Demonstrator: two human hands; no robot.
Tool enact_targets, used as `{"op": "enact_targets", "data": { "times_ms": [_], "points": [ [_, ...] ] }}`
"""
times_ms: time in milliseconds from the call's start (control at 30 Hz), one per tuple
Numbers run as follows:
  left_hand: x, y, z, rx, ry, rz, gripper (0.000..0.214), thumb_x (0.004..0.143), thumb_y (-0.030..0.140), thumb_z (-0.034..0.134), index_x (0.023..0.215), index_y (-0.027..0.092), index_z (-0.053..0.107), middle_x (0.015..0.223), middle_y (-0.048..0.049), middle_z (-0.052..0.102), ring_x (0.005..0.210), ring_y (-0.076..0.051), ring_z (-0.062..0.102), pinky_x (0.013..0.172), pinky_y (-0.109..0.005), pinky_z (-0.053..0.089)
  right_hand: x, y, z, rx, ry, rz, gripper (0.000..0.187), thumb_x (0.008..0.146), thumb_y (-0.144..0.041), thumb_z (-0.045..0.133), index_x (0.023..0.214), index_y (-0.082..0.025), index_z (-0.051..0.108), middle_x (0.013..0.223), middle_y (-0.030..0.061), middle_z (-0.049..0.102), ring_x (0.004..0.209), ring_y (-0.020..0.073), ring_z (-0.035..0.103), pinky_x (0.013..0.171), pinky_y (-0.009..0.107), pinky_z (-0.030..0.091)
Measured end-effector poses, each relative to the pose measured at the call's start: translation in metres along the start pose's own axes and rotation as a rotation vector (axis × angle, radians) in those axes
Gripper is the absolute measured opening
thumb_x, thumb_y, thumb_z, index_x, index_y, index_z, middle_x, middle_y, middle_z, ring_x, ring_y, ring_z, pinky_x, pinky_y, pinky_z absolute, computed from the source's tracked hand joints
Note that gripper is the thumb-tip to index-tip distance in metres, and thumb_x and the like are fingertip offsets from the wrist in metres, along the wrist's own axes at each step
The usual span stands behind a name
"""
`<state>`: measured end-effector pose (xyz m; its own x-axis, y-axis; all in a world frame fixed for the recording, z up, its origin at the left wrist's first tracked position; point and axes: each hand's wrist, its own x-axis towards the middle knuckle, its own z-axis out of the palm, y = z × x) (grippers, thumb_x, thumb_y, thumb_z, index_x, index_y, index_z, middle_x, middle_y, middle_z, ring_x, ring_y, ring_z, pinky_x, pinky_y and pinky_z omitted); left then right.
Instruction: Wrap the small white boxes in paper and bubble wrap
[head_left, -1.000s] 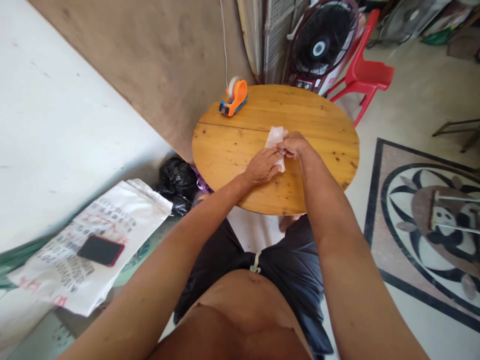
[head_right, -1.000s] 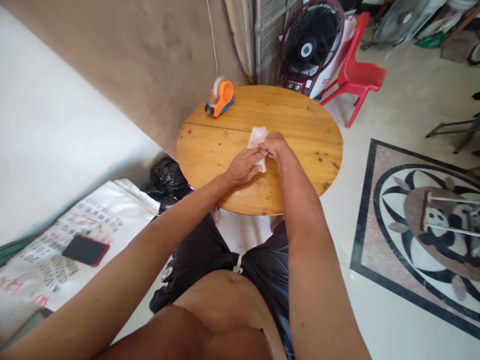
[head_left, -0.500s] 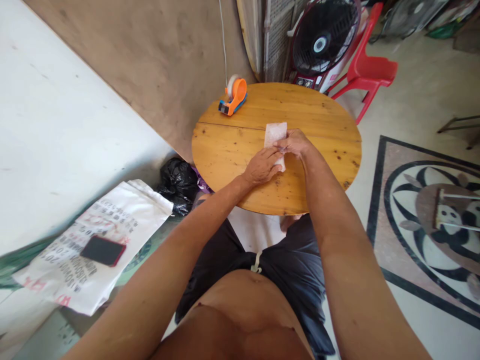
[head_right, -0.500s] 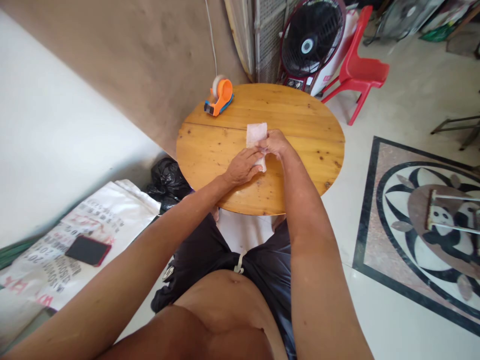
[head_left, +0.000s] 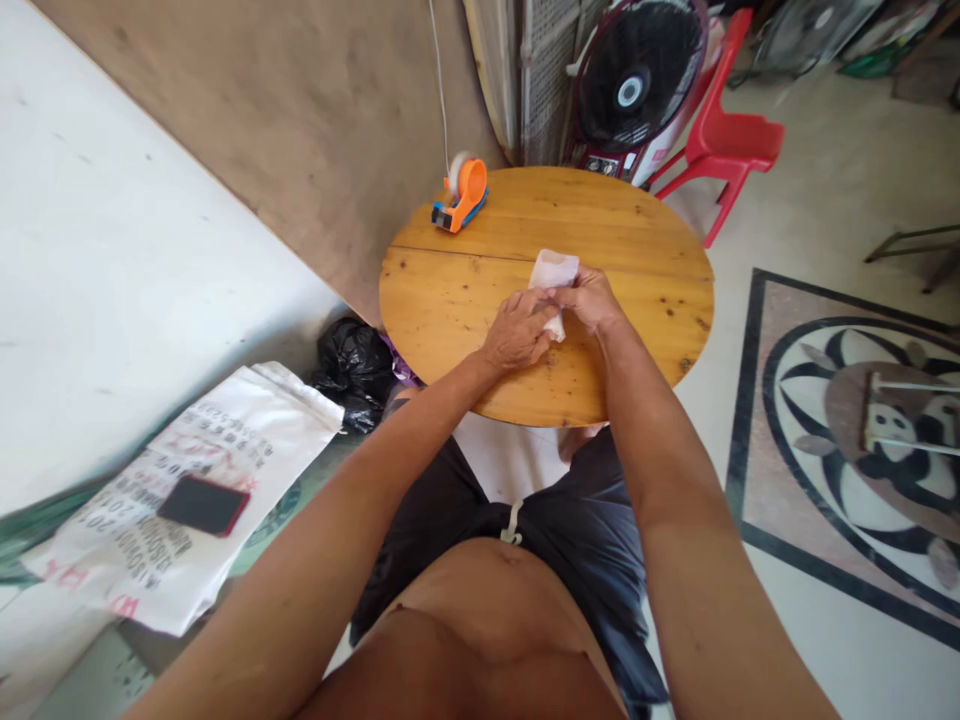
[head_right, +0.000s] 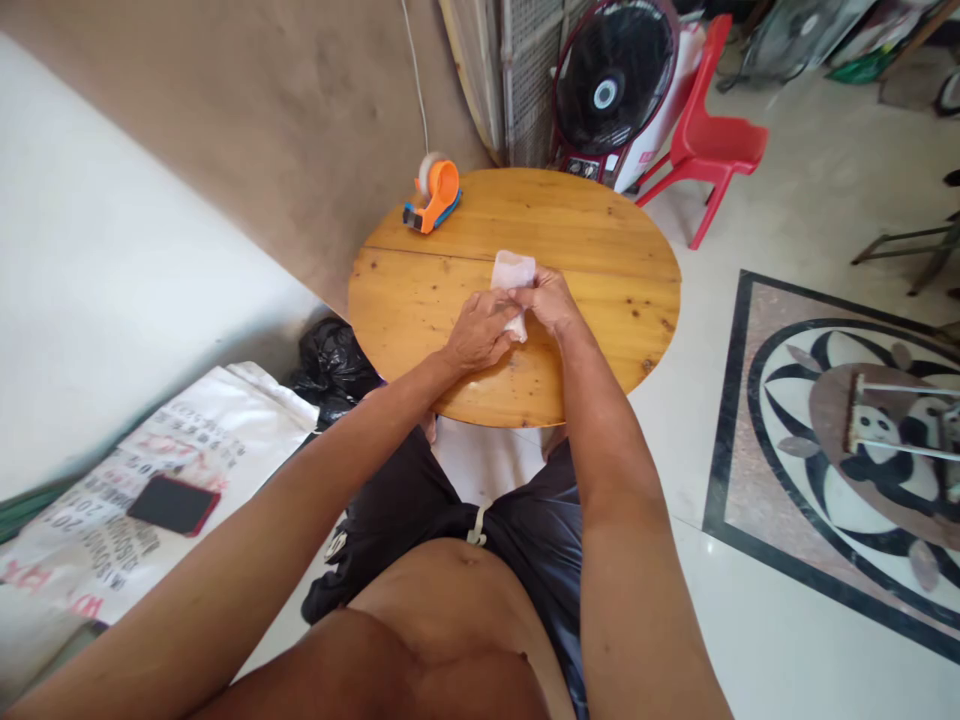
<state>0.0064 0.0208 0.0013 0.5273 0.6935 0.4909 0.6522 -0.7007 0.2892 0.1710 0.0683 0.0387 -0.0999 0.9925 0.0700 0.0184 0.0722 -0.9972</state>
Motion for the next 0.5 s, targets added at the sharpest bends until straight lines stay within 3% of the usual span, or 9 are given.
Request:
{"op": "enact_targets", "data": {
  "times_ms": [200,333,500],
  "points": [
    [-0.003,0.002,-0.001,0.046,0.035,0.012,0.047,0.1,0.045,0.042,0.13,0.016,0.063,0.131,-0.0177,0.06,0.119,-0.032,0.054,0.106,-0.051,0.042,-0.012,0.002,0.001,0.05,-0.001,-0.017,0.026,0.057,-0.028,0.081,0.079,-0.019,0.069,0.076,-0.0022,0.071,0.076,0.0159,0.065,0.076,0.031,0.054],
    [-0.005,0.003,-0.002,0.036,0.058,0.005,0.045,0.103,0.046,0.038,0.121,0.015,0.065,0.122,-0.0171,0.065,0.116,-0.031,0.057,0.105,-0.05,0.044,-0.018,0.005,-0.001,0.039,-0.012,-0.046,0.028,0.055,-0.034,0.084,0.071,-0.02,0.067,0.071,-0.0041,0.068,0.071,0.0147,0.061,0.072,0.029,0.052],
    [-0.006,0.0,-0.001,-0.014,0.083,0.022,0.044,0.102,0.047,0.041,0.122,0.016,0.064,0.125,-0.0174,0.062,0.118,-0.031,0.056,0.106,-0.051,0.045,-0.026,0.004,-0.003,-0.058,-0.009,-0.041,0.03,0.057,-0.039,0.082,0.069,-0.02,0.063,0.068,-0.0057,0.063,0.064,0.0116,0.054,0.063,0.026,0.046]
  ]
}}
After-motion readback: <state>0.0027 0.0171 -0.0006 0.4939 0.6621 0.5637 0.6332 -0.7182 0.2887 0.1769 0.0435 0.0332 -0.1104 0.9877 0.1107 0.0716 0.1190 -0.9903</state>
